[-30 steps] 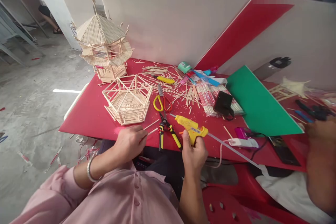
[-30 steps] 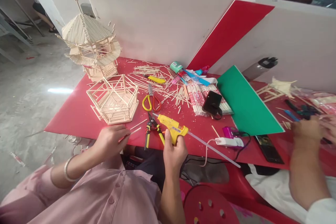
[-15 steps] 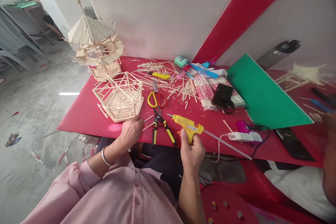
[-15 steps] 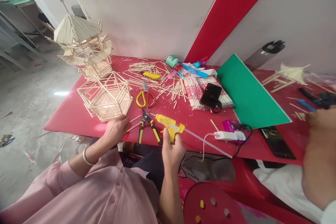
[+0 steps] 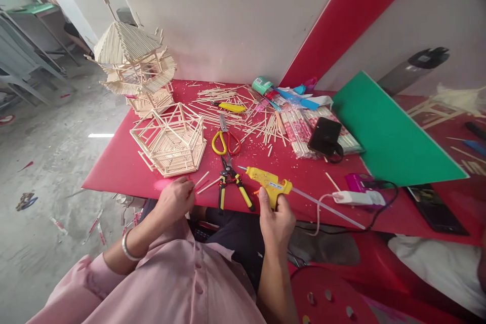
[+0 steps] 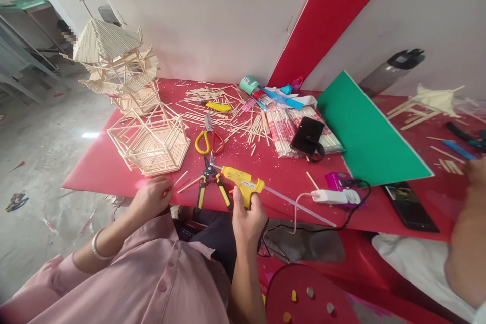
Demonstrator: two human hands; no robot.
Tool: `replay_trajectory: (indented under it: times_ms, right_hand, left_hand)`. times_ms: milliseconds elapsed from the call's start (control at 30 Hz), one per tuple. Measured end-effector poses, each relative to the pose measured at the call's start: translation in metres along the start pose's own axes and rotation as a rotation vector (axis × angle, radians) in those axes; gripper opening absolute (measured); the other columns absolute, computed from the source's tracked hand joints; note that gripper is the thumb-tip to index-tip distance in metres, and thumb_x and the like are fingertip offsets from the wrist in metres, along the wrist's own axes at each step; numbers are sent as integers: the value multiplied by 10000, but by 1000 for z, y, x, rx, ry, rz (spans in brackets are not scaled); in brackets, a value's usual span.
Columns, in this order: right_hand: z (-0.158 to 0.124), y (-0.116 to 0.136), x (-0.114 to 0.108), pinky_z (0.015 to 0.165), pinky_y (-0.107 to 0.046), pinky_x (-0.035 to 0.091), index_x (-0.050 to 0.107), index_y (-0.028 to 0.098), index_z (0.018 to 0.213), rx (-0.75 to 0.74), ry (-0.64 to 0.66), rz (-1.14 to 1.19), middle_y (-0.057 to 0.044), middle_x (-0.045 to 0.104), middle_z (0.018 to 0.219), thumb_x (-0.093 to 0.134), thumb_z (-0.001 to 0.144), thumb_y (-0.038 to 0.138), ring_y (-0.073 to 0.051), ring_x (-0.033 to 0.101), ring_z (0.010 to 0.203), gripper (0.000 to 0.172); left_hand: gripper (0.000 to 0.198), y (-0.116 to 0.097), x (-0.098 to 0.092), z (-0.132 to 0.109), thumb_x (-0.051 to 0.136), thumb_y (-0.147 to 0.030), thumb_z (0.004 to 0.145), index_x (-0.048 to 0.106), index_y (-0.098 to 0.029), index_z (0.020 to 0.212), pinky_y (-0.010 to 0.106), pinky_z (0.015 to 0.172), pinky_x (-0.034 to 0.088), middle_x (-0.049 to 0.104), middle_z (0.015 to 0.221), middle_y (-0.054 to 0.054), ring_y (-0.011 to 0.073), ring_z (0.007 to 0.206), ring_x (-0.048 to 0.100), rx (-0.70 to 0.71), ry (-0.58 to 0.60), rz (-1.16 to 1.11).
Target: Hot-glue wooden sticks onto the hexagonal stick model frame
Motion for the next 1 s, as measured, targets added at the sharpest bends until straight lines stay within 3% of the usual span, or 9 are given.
replay_trajectory:
  times_ms: [100,167,233,367,567,700,867,1000]
  right_hand:
    - [-1,1,2,534,-260,401,664,192,704,-133,122,-44,-77,709,648,503,843,753,-170,594,547,600]
    - [-3,4,5,566,-255,411,677,190,718,-309,216,-107,-71,708,662,502,875,713,-164,602,580,572]
    - [-6,8,6,605,-254,412,688,191,742,-502,259,-198,-71,711,695,480,928,642,-164,620,639,530]
    - [-13,16,12,624,-262,384,678,196,731,-721,182,-415,-50,668,656,477,980,502,-158,598,651,442]
    - [-17,37,35,682,-276,429,698,186,800,-708,20,-409,-67,703,709,514,973,484,-182,625,709,392]
    - [-17,44,43,668,-280,448,719,179,805,-661,17,-331,-94,723,743,479,961,580,-196,644,718,493]
    - [-16,44,34,616,-270,438,716,171,773,-651,6,-288,-86,695,695,495,926,650,-185,631,658,550]
    - [-17,44,27,605,-268,430,703,171,748,-645,10,-287,-78,684,684,511,921,647,-182,624,638,541]
  left_hand:
    - [189,9,-22,-15,539,-214,855,679,-155,742,222,590,414,609,681,13,117,616,539,41,47,-373]
    - [183,13,-41,-22,589,-278,851,706,-154,787,207,565,409,628,687,6,107,606,526,31,86,-581]
    - [206,15,-60,-26,609,-316,854,718,-143,834,208,557,414,642,711,16,107,614,524,16,50,-708]
    - [171,18,-90,-27,664,-304,816,714,-141,815,203,508,381,594,644,-1,87,562,464,20,-81,-767]
    - [209,30,-116,-7,709,-290,750,687,-150,904,201,490,416,648,713,13,87,565,512,-17,-210,-985]
    - [135,39,-136,13,638,-282,790,653,-149,781,197,458,366,577,624,-19,57,496,430,44,-107,-915]
    - [148,47,-157,43,587,-247,787,689,-148,742,222,574,412,639,665,-12,85,598,521,236,66,-515]
    - [114,48,-162,64,622,-202,741,726,-163,712,225,576,382,666,647,-20,88,592,544,303,229,-270]
Point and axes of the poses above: each hand's wrist, its own z-axis towards the middle knuckle, its own x-axis out of the palm, y = z × x, the point moved 2 cm from there along z, towards the middle knuckle
